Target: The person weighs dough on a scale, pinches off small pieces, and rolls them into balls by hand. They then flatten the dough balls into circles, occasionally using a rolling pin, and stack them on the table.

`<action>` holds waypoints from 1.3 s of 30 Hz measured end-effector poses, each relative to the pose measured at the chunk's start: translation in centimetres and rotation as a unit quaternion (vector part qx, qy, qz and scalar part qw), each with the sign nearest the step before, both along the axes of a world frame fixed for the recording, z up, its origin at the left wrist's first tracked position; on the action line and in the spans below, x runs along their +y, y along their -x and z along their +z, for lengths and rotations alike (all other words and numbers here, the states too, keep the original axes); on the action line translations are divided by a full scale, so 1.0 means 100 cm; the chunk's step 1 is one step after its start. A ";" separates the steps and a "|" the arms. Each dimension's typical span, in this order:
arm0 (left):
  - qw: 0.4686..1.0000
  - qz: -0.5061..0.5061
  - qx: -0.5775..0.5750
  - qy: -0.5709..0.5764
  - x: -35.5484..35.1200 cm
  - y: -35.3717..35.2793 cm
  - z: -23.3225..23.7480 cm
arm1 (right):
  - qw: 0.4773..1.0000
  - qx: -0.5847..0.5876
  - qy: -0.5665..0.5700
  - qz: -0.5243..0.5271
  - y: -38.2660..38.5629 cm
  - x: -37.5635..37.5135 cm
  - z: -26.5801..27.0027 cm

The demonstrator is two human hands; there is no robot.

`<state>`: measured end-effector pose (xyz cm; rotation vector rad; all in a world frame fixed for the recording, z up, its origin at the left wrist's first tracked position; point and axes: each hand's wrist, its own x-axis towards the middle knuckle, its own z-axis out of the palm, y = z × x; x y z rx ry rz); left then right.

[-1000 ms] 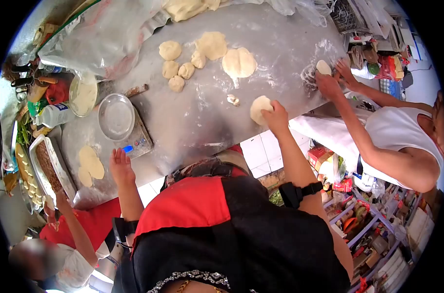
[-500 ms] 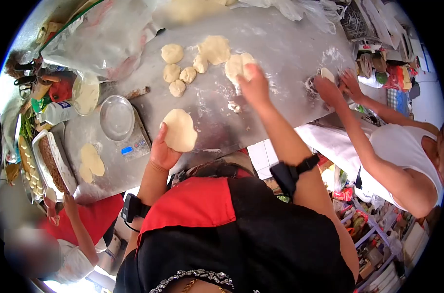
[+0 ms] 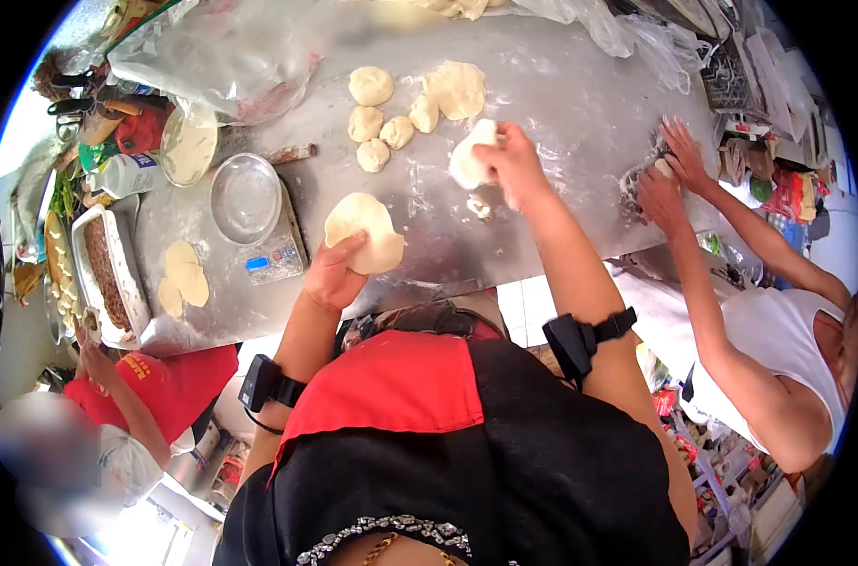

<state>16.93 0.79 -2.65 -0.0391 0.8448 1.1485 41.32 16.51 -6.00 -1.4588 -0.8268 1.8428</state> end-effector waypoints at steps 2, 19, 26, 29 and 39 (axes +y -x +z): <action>0.999 -0.017 0.036 0.020 -0.001 0.002 -0.005 | 0.992 0.117 0.036 0.035 0.020 -0.018 0.039; 0.998 0.054 -0.034 -0.017 -0.027 0.048 -0.004 | 0.945 0.297 0.127 0.045 0.075 -0.098 0.064; 0.985 -0.019 -0.162 0.055 -0.041 0.044 -0.011 | 0.913 0.362 0.166 0.092 0.107 -0.124 0.075; 0.983 0.010 -0.153 0.099 -0.046 0.036 0.028 | 0.904 0.358 0.211 0.100 0.142 -0.143 0.079; 0.966 0.247 0.066 -0.047 -0.082 0.238 0.006 | 0.969 -0.010 0.006 0.245 0.170 -0.144 0.055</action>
